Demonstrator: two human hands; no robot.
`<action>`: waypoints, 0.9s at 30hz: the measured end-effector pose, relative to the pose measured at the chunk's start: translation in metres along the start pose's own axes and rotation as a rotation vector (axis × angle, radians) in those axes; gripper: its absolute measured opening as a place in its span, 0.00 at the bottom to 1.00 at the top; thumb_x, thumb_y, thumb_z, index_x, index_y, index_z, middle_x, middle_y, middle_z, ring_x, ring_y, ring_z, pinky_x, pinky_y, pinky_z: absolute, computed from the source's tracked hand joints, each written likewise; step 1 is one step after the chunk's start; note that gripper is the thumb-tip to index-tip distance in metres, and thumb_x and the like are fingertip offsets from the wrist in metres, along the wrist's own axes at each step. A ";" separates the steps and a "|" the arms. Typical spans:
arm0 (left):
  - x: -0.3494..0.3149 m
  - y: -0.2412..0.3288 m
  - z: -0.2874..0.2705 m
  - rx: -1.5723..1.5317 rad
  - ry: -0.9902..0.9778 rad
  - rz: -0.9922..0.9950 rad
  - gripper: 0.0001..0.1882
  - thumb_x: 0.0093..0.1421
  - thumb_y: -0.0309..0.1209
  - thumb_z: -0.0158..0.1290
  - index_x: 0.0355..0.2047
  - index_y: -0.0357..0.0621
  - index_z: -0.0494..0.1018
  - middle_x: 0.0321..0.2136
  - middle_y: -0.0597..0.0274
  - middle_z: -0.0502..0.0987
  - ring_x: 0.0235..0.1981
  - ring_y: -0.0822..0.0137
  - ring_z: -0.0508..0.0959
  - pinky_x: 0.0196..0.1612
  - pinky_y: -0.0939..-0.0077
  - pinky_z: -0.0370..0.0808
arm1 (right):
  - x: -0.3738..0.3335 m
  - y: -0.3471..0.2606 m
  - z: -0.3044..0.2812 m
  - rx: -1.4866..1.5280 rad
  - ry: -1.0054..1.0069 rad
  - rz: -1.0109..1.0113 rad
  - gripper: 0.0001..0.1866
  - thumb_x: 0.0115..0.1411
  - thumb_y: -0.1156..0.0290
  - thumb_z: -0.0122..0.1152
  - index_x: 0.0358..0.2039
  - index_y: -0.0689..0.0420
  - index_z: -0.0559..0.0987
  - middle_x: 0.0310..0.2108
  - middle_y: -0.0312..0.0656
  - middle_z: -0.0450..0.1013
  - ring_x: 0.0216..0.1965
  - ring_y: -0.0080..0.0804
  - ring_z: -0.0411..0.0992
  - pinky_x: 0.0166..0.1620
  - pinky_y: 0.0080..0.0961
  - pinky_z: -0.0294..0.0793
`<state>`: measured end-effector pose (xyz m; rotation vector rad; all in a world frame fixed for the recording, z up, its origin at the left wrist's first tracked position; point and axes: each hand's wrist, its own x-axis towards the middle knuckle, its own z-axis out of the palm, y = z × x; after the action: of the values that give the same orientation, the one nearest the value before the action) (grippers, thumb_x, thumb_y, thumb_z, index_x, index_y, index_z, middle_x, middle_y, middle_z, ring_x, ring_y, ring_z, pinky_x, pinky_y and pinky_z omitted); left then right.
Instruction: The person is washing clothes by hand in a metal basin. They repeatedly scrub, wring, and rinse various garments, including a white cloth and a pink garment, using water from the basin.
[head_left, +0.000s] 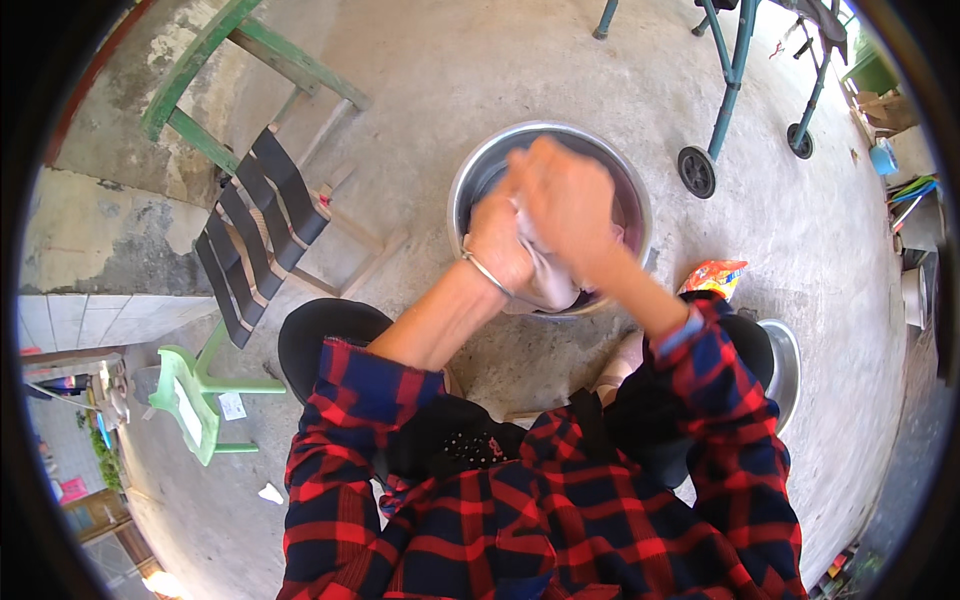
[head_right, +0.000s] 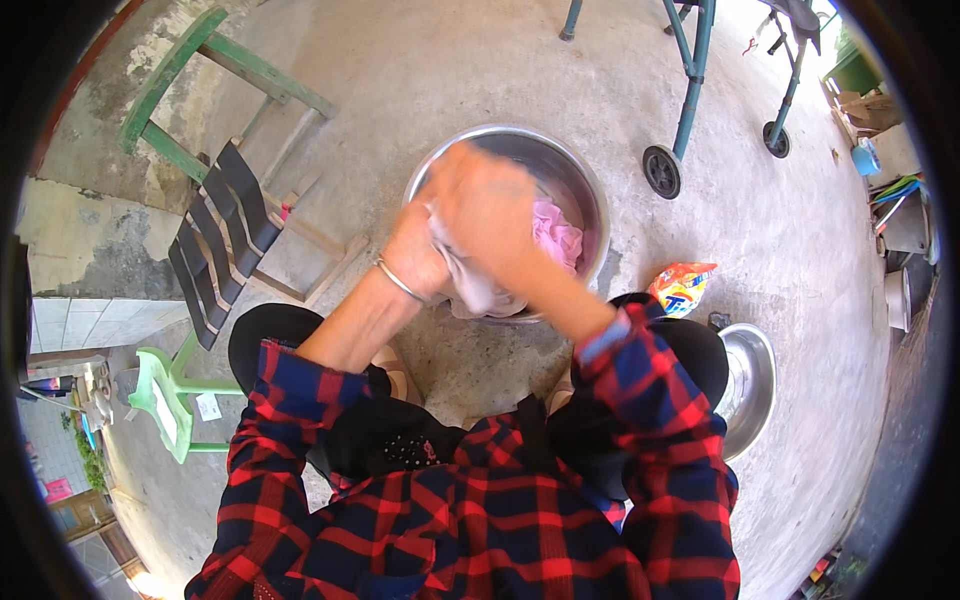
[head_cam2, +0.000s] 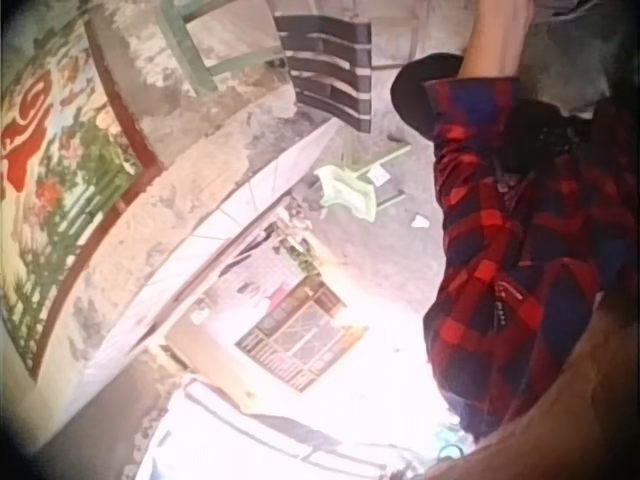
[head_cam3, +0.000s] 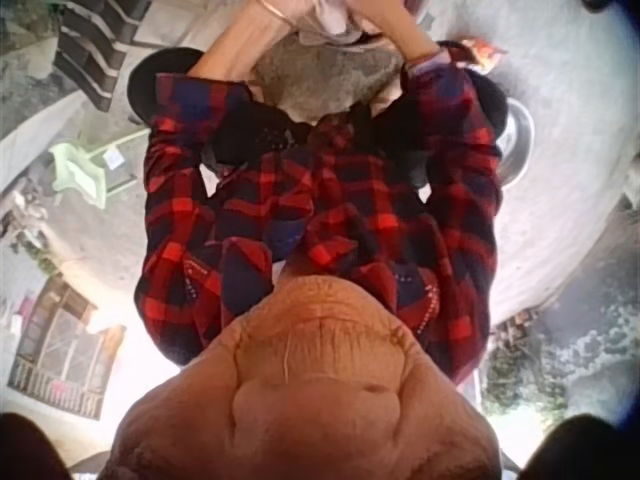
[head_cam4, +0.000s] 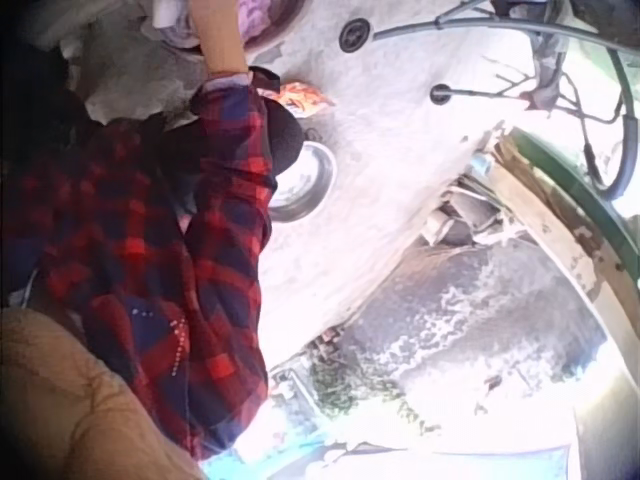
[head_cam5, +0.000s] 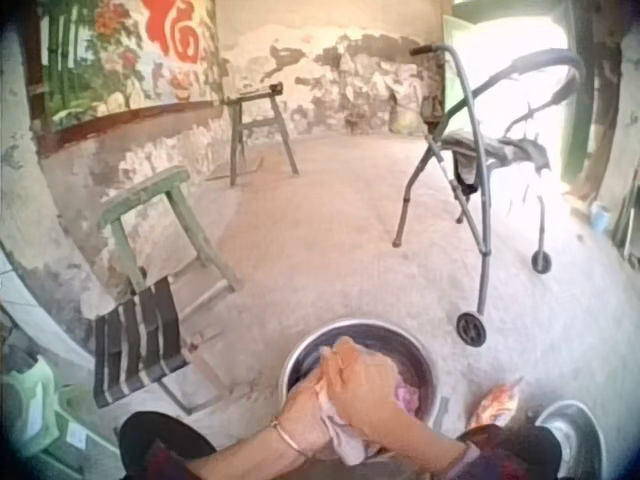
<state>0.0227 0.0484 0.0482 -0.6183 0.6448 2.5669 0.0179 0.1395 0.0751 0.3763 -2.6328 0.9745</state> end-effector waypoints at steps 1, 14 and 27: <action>-0.021 -0.005 0.034 0.071 0.073 -0.011 0.20 0.70 0.48 0.39 0.27 0.52 0.69 0.25 0.67 0.72 0.26 0.70 0.73 0.31 0.68 0.75 | -0.002 0.002 -0.002 0.031 0.060 -0.087 0.13 0.60 0.63 0.56 0.24 0.59 0.72 0.22 0.53 0.72 0.23 0.52 0.72 0.25 0.41 0.69; -0.021 0.048 0.018 0.180 -0.340 -0.067 0.21 0.66 0.45 0.49 0.45 0.38 0.73 0.36 0.56 0.79 0.34 0.65 0.80 0.40 0.69 0.79 | 0.019 0.030 -0.023 0.646 -0.097 0.221 0.12 0.63 0.63 0.56 0.40 0.58 0.78 0.26 0.42 0.75 0.25 0.31 0.73 0.30 0.27 0.71; -0.049 0.087 -0.004 0.850 -0.378 -0.082 0.27 0.53 0.29 0.58 0.52 0.30 0.68 0.45 0.56 0.75 0.43 0.72 0.76 0.49 0.79 0.71 | 0.023 0.057 -0.098 1.234 -0.341 0.504 0.04 0.49 0.78 0.58 0.29 0.59 0.78 0.27 0.35 0.74 0.29 0.23 0.72 0.35 0.18 0.72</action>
<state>0.0212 -0.0380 0.0991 0.1201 1.3892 1.9652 -0.0041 0.2434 0.1211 0.1028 -2.0321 2.8503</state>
